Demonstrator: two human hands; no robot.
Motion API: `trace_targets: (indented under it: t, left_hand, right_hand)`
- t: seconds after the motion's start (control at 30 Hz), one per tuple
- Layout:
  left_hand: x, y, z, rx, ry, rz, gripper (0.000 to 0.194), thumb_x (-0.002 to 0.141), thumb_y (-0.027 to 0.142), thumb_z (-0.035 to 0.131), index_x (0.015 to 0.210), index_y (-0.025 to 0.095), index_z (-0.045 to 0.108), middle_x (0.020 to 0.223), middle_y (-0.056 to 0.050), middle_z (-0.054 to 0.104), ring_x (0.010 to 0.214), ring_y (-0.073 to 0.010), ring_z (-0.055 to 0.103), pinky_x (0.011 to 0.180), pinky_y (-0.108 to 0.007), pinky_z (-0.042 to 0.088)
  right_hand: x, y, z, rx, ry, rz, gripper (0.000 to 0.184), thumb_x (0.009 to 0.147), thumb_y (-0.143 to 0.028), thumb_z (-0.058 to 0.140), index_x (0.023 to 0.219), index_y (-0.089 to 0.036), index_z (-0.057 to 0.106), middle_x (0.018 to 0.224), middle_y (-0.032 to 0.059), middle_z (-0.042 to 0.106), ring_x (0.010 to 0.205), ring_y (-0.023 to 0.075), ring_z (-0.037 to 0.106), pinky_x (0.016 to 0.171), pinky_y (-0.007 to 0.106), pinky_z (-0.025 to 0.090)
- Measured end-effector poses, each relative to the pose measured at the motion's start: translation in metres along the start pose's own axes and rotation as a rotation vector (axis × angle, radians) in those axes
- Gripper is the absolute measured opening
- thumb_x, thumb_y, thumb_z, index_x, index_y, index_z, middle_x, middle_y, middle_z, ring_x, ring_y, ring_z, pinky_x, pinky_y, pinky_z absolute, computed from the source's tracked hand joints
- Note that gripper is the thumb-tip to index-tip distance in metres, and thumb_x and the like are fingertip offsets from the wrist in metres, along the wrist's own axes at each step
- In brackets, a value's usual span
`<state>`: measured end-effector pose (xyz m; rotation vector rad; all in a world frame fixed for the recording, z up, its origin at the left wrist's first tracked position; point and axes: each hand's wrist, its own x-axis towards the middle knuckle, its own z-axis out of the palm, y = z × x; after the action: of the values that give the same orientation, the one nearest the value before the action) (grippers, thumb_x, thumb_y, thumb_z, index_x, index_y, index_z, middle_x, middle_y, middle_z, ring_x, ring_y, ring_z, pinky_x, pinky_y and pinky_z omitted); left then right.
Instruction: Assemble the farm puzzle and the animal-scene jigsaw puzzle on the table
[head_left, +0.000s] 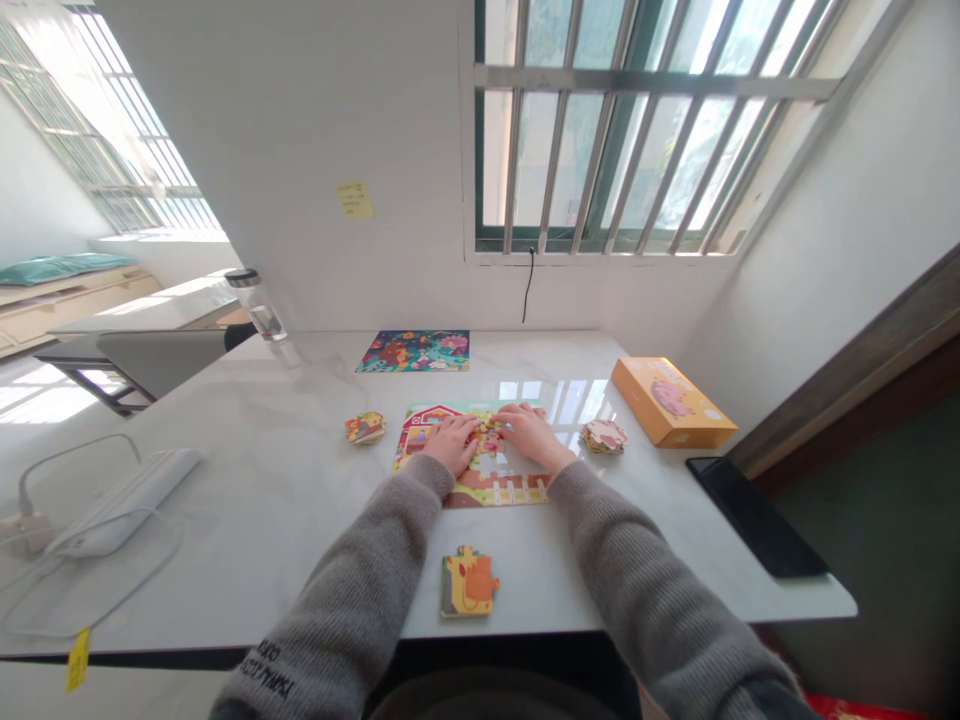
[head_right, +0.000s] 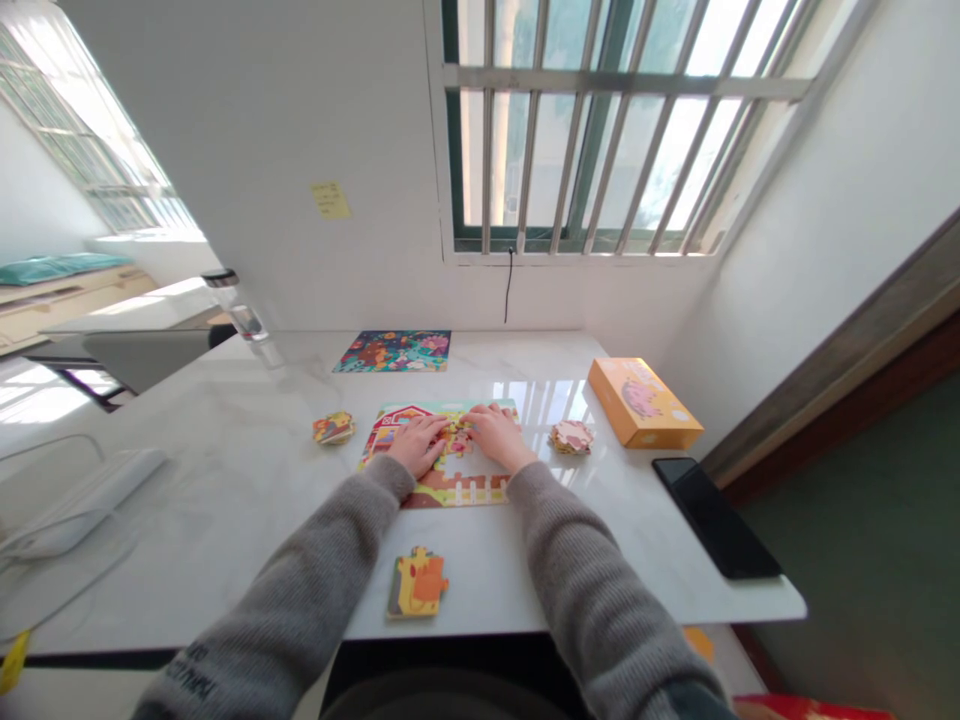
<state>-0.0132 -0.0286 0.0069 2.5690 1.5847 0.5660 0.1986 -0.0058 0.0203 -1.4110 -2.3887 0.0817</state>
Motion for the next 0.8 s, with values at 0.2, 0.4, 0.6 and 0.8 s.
trace_targets:
  t: [0.2, 0.4, 0.6, 0.8]
  left_hand:
    - [0.000, 0.000, 0.002, 0.029, -0.029, 0.027, 0.038, 0.098, 0.031, 0.048, 0.134, 0.022, 0.058, 0.139, -0.006, 0.060, 0.129, -0.0282, 0.048, 0.112, -0.048, 0.035]
    - [0.000, 0.001, 0.001, 0.047, -0.088, 0.051, 0.043, 0.099, 0.036, 0.046, 0.141, 0.028, 0.053, 0.152, -0.001, 0.050, 0.134, -0.0282, 0.043, 0.114, -0.048, 0.032]
    - [-0.001, 0.003, 0.000, 0.070, -0.130, 0.051, 0.047, 0.101, 0.041, 0.041, 0.146, 0.029, 0.047, 0.155, 0.001, 0.045, 0.137, -0.0284, 0.041, 0.115, -0.050, 0.031]
    - [-0.002, 0.001, 0.004, 0.108, -0.148, 0.061, 0.049, 0.103, 0.043, 0.035, 0.149, 0.030, 0.044, 0.157, 0.001, 0.043, 0.139, -0.0283, 0.039, 0.117, -0.050, 0.029]
  right_hand:
    - [-0.004, 0.000, 0.005, 0.021, 0.025, -0.032, 0.028, 0.097, -0.025, 0.056, 0.120, -0.028, 0.071, 0.122, 0.0062, 0.068, 0.110, 0.0269, 0.054, 0.099, 0.043, 0.038]
    - [-0.005, 0.001, 0.011, 0.023, 0.021, -0.046, 0.035, 0.097, -0.018, 0.050, 0.125, -0.029, 0.069, 0.127, 0.0053, 0.067, 0.113, 0.0276, 0.053, 0.101, 0.045, 0.037]
    - [-0.011, -0.002, 0.013, -0.006, 0.014, -0.050, 0.042, 0.097, -0.014, 0.043, 0.131, -0.027, 0.064, 0.138, 0.0067, 0.061, 0.121, 0.0282, 0.051, 0.105, 0.048, 0.038]
    - [-0.017, 0.001, 0.015, 0.044, -0.047, -0.140, 0.050, 0.092, -0.005, 0.040, 0.136, -0.017, 0.060, 0.146, 0.0092, 0.055, 0.133, 0.0243, 0.049, 0.115, 0.043, 0.034]
